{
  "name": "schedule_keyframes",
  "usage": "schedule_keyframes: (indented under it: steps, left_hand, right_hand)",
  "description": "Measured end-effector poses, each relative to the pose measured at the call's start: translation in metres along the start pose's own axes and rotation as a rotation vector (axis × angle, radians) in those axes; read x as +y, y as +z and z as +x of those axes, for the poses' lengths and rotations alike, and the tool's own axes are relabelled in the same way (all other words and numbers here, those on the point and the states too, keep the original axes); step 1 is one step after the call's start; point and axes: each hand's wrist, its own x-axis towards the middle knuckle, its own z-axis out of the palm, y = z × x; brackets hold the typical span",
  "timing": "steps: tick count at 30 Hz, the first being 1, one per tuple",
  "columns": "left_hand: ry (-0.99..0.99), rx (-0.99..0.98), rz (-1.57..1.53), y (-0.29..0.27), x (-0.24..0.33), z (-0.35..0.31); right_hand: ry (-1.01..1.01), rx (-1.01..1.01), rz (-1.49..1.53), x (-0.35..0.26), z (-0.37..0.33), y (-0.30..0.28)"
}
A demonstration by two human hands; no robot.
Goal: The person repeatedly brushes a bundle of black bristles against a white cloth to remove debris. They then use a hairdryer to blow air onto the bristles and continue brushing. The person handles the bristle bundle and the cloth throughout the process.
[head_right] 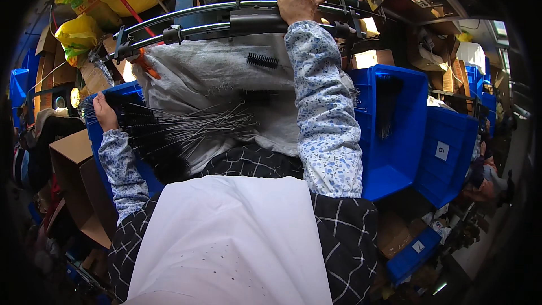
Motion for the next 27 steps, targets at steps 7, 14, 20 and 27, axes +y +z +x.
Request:
schedule_keyframes:
  steps: [7, 14, 20, 27]
  left_hand:
    - [0.111, 0.43, -0.116, -0.053, 0.014, 0.049]
    - [0.718, 0.655, 0.779, -0.138, 0.037, 0.058]
    - [0.744, 0.586, 0.726, -0.12, 0.049, 0.031]
    - [0.196, 0.203, -0.889, -0.063, 0.095, 0.017]
  right_hand:
    - [-0.001, 0.005, 0.024, -0.028, 0.0, 0.011]
    - [-0.007, 0.024, 0.018, -0.044, -0.001, 0.019]
    - [-0.015, 0.036, 0.002, -0.069, -0.003, 0.025]
    - [0.009, -0.006, 0.001, -0.105, -0.004, 0.025]
